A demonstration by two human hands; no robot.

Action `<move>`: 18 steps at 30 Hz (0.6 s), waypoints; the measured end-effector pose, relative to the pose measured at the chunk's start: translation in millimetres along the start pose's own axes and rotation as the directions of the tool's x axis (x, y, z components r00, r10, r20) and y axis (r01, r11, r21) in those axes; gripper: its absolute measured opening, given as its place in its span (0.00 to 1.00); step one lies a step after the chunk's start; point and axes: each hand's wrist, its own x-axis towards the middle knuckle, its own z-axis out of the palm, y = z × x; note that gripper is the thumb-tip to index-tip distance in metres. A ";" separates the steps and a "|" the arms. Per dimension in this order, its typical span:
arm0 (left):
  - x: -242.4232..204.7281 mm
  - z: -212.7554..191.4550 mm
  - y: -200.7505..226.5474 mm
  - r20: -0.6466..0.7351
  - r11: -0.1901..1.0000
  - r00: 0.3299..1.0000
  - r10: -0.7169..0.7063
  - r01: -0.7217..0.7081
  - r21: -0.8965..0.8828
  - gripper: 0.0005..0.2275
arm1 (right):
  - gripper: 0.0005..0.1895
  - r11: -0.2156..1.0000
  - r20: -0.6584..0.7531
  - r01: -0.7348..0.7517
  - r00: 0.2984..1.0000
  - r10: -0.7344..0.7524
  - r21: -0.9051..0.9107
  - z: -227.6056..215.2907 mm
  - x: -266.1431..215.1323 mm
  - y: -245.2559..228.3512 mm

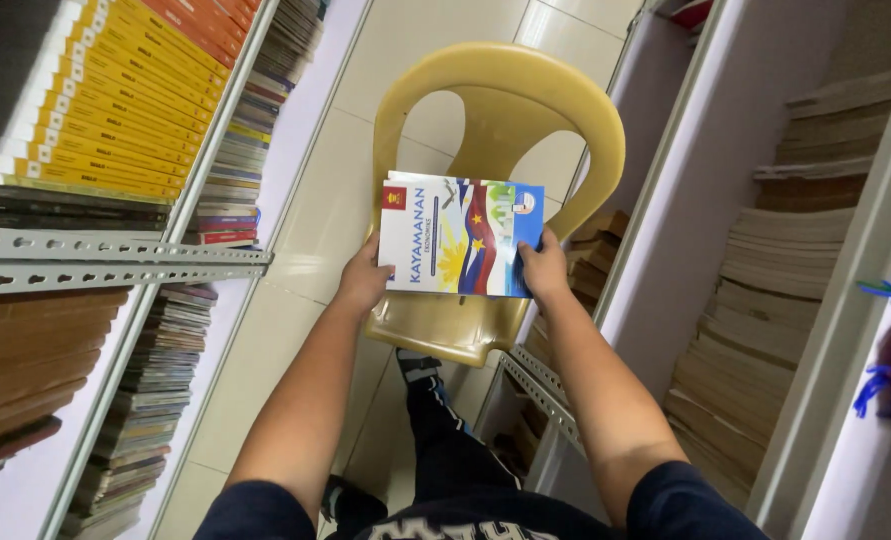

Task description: Taking books from a shelf and stacking them on a yellow plastic chair.

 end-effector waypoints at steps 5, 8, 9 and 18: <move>-17.6 -15.6 7.8 -0.039 0.943 0.974 0.225 -0.208 0.261 0.30 | 0.42 0.847 -0.057 0.229 0.955 -0.291 -0.479 17.4 -30.4 -59.7; -34.6 -33.0 7.2 -0.057 0.939 0.943 0.328 -0.320 0.124 0.30 | 0.40 0.782 0.059 0.373 0.915 -0.398 -0.500 58.5 -37.6 -66.8; -47.1 -40.5 11.1 -0.071 0.958 0.956 0.285 -0.287 -0.028 0.30 | 0.38 0.723 0.135 0.473 0.870 -0.475 -0.504 76.9 -40.5 -64.4; -291.3 -192.4 46.0 -0.583 0.938 0.806 0.105 -0.276 -0.212 0.28 | 0.38 0.447 0.706 0.888 0.384 -0.595 -0.106 240.4 -253.5 -196.5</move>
